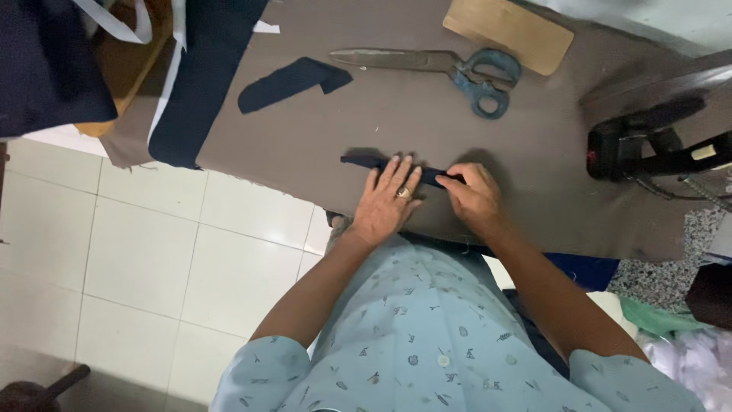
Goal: The person irons pieces of dark fabric using an iron and a wooden block, then cuts a strip of fabric and a piece of white interfacing with large shears before ironing them together.
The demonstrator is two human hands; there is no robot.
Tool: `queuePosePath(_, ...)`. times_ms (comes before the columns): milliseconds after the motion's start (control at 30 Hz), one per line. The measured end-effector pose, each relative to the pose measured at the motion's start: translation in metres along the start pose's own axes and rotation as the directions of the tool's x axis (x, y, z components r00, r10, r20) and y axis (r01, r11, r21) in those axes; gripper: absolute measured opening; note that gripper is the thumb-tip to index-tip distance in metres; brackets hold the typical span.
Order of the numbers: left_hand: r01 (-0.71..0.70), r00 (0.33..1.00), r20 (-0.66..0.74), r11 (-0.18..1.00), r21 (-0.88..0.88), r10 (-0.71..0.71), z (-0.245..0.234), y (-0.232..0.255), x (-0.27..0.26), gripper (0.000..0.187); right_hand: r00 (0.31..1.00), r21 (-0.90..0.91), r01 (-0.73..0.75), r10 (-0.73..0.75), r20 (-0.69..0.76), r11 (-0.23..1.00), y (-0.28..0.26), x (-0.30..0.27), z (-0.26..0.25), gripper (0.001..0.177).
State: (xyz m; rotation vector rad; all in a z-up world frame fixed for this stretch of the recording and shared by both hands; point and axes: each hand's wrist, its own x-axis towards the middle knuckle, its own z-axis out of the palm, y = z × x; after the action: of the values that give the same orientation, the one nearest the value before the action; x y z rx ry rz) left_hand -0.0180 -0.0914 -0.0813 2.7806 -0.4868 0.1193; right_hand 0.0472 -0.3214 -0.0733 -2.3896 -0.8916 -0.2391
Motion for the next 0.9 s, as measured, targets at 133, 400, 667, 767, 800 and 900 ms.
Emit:
queuePosePath(133, 0.069, 0.991, 0.112, 0.998, -0.012, -0.067, -0.014, 0.007, -0.008, 0.077, 0.999, 0.015, 0.025, -0.026, 0.020, 1.000, -0.005, 0.000, -0.008, 0.017)
queuePosePath(400, 0.103, 0.964, 0.236, 0.989, 0.103, -0.125, -0.028, 0.013, 0.003, 0.084, 0.979, -0.162, 0.206, -0.205, 0.023, 0.965, -0.008, -0.004, -0.026, 0.028)
queuePosePath(667, 0.120, 0.954, 0.263, 0.987, 0.103, -0.144, -0.023, 0.026, 0.004, 0.085, 0.985, -0.150, 0.167, -0.158, 0.074, 0.974, 0.004, -0.010, -0.028, 0.035)
queuePosePath(767, 0.135, 0.947, 0.273, 0.981, 0.142, -0.170, -0.025, 0.036, 0.011, 0.086, 0.983, -0.163, 0.181, -0.173, 0.059, 0.970, 0.007, -0.010, -0.028, 0.035)
queuePosePath(800, 0.151, 0.946, 0.260, 0.974, 0.170, -0.192, -0.028, 0.039, 0.013, 0.086, 0.983, -0.147, 0.180, -0.174, 0.050, 0.973, 0.005, -0.009, -0.029, 0.035)
queuePosePath(900, 0.151, 0.931, 0.305, 0.972, 0.182, -0.202, -0.030, 0.039, 0.015, 0.088, 0.984, -0.145, 0.175, -0.170, 0.050, 0.974, 0.008, -0.012, -0.027, 0.035)
